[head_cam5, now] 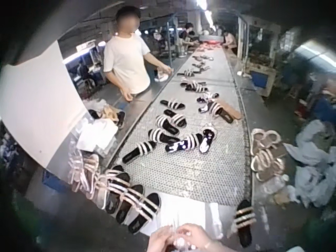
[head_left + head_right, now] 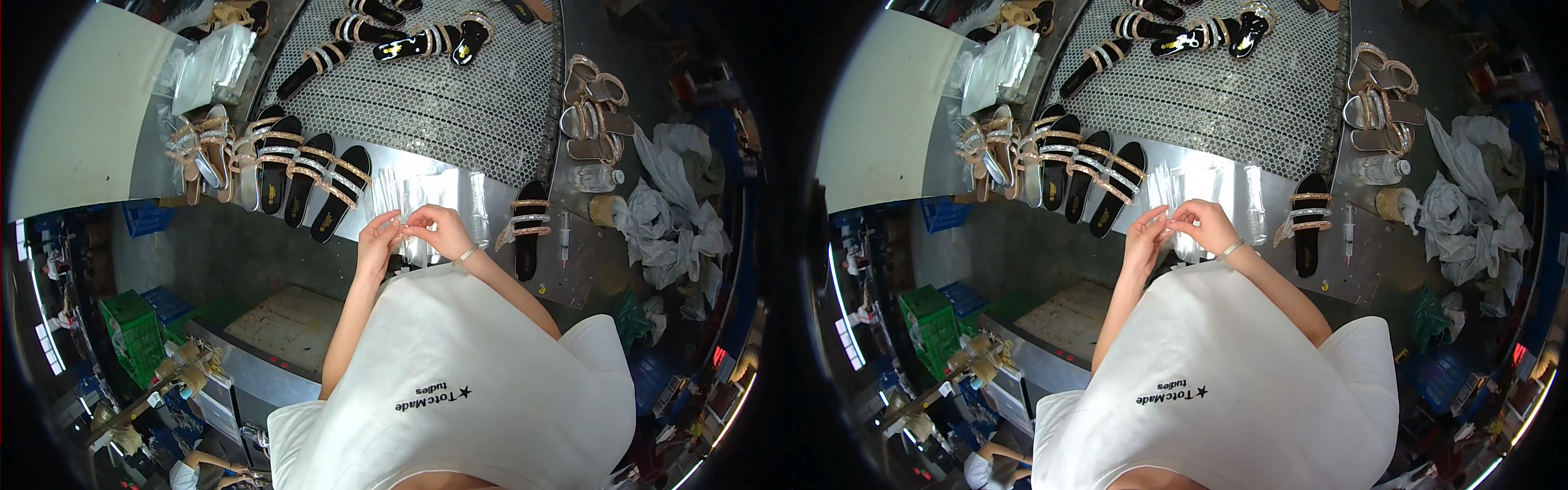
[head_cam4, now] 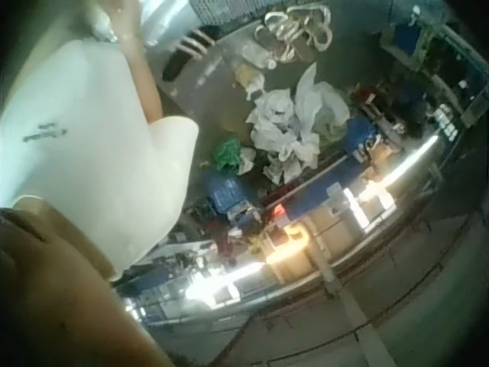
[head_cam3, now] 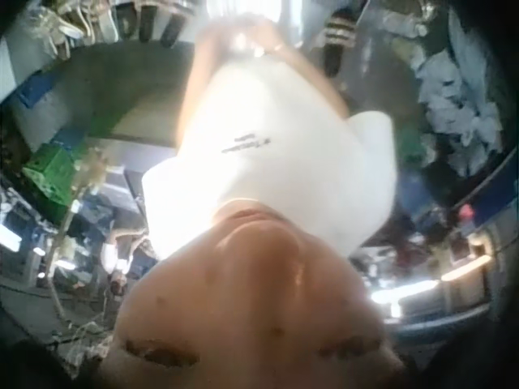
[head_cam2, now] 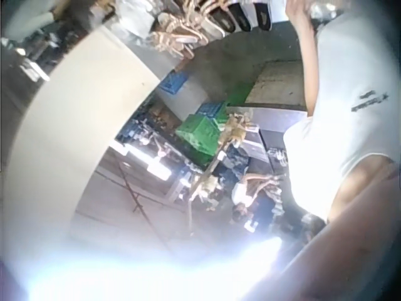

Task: The person picks up black sandals with gold straps from a metal mesh table and places them into clear plastic bags. They handle the sandals one at a time, opening the bags and inserting the footwear before setting the packaged items aside.

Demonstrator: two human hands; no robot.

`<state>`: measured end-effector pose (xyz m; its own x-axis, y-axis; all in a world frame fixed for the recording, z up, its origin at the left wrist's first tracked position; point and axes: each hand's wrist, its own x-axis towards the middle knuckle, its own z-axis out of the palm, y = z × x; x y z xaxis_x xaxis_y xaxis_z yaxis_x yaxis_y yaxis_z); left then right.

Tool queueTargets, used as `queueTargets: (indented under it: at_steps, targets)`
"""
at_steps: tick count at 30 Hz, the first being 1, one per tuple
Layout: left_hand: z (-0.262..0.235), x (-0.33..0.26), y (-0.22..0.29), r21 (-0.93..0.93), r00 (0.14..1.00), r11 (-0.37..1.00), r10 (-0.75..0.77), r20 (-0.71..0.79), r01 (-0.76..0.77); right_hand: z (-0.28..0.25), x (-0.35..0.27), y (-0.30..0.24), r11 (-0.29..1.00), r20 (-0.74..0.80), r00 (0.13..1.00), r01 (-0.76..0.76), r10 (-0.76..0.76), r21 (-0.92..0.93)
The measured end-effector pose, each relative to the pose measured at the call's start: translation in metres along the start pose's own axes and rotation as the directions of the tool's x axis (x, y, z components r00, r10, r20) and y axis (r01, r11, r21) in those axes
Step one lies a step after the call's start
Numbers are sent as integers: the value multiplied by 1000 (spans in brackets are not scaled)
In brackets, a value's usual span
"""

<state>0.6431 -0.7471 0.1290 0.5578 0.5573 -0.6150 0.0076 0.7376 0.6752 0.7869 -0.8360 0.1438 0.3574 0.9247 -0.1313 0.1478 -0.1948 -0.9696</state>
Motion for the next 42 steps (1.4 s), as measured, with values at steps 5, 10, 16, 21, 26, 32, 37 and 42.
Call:
queueTargets:
  at_steps: [5, 10, 16, 21, 26, 32, 37, 42]
  targets:
    - [17, -13, 3, 176, 951, 951, 280, -130, -255, 1, -9, -7, 977, -97, 988, 97, -117, -188]
    - [9, -5, -4, -15, 989, 989, 144, -39, -145, 3, -10, -15, 996, -103, 993, 54, -61, -71]
    - [23, -20, 14, -596, 994, 803, 48, 96, 19, -11, -18, 2, 986, -257, 965, -83, 43, -145]
    - [7, -27, 51, -772, 906, 619, 231, 356, 145, -28, -43, 52, 918, -411, 904, -260, 122, -299]
    - [13, -46, 86, 11, 865, 865, 500, 27, -501, -73, -113, 79, 861, -773, 595, -491, 219, -134]
    - [29, -26, 57, 358, 855, 778, 440, 274, -516, -76, -159, 123, 386, -888, 386, -881, 248, -275]
    - [40, 3, 19, 207, 958, 944, 223, 179, -259, -86, -156, 130, 609, -739, 444, -791, 508, -57]
    - [36, 20, -5, 204, 986, 970, 104, 132, -130, -66, -115, 62, 940, -547, 771, -199, 325, 278]
